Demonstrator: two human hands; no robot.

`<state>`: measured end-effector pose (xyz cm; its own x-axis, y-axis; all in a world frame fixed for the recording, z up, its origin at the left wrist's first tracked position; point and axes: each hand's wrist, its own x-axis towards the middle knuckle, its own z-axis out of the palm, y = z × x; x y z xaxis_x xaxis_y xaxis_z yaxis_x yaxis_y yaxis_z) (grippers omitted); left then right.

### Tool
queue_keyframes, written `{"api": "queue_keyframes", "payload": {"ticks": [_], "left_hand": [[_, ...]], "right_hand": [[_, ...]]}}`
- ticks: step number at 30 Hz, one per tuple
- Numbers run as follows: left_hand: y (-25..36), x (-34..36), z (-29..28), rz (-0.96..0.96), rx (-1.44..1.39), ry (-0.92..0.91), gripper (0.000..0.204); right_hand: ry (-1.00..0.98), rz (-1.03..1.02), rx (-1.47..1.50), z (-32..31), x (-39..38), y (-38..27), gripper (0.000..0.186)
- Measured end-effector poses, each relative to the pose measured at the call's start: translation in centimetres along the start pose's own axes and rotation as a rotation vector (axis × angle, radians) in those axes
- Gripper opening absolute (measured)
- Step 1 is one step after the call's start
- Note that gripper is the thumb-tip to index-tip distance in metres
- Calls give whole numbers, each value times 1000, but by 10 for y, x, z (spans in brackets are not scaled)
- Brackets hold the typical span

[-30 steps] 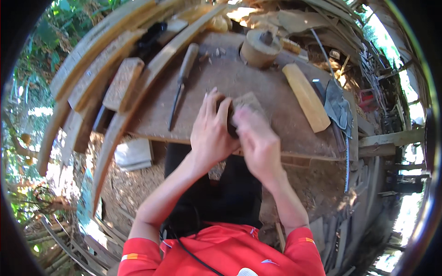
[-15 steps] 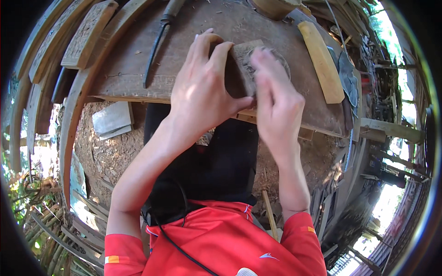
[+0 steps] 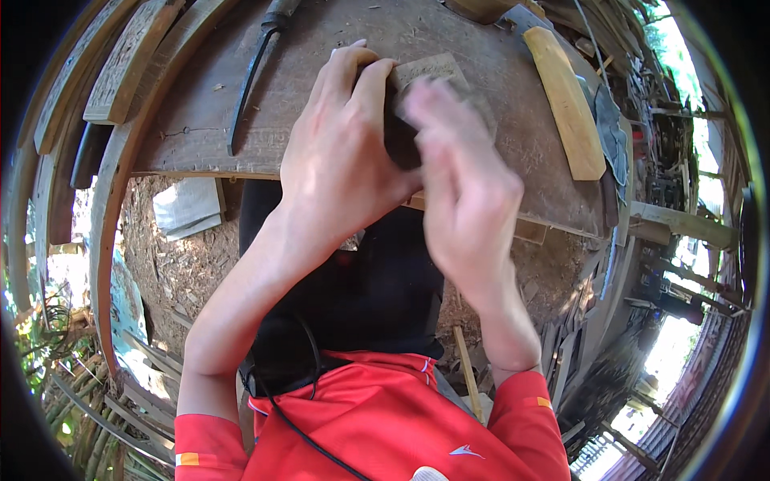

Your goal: The person smooths a small round wooden piece with sandpaper, then uses a chisel and a wooden mallet to carve a rectangular block of wood on a workbench. The person repeatedly strikes the chisel to remove wood shavings.

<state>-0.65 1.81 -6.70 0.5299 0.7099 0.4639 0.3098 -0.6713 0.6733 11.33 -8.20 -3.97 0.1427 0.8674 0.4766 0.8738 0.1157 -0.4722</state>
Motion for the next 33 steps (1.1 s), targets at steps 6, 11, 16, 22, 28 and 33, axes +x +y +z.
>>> {"api": "queue_keyframes", "payload": {"ticks": [6, 11, 16, 22, 28, 33], "left_hand": [[-11, 5, 7, 60, 32, 18, 67], [-12, -6, 5, 108, 78, 14, 82], [-1, -3, 1, 32, 58, 24, 75], [1, -1, 3, 4, 40, 20, 66], [5, -2, 1, 18, 39, 29, 81], [-3, -4, 1, 74, 80, 22, 77]], "right_hand": [[18, -25, -111, 8, 8, -5, 31], [37, -12, -147, 11, 4, -13, 31], [79, 92, -123, 4, 16, 12, 32], [64, 108, -39, 0, 16, 15, 30], [73, 135, 22, -2, 20, 19, 27], [15, -84, -82, 5, 3, -5, 27]]}}
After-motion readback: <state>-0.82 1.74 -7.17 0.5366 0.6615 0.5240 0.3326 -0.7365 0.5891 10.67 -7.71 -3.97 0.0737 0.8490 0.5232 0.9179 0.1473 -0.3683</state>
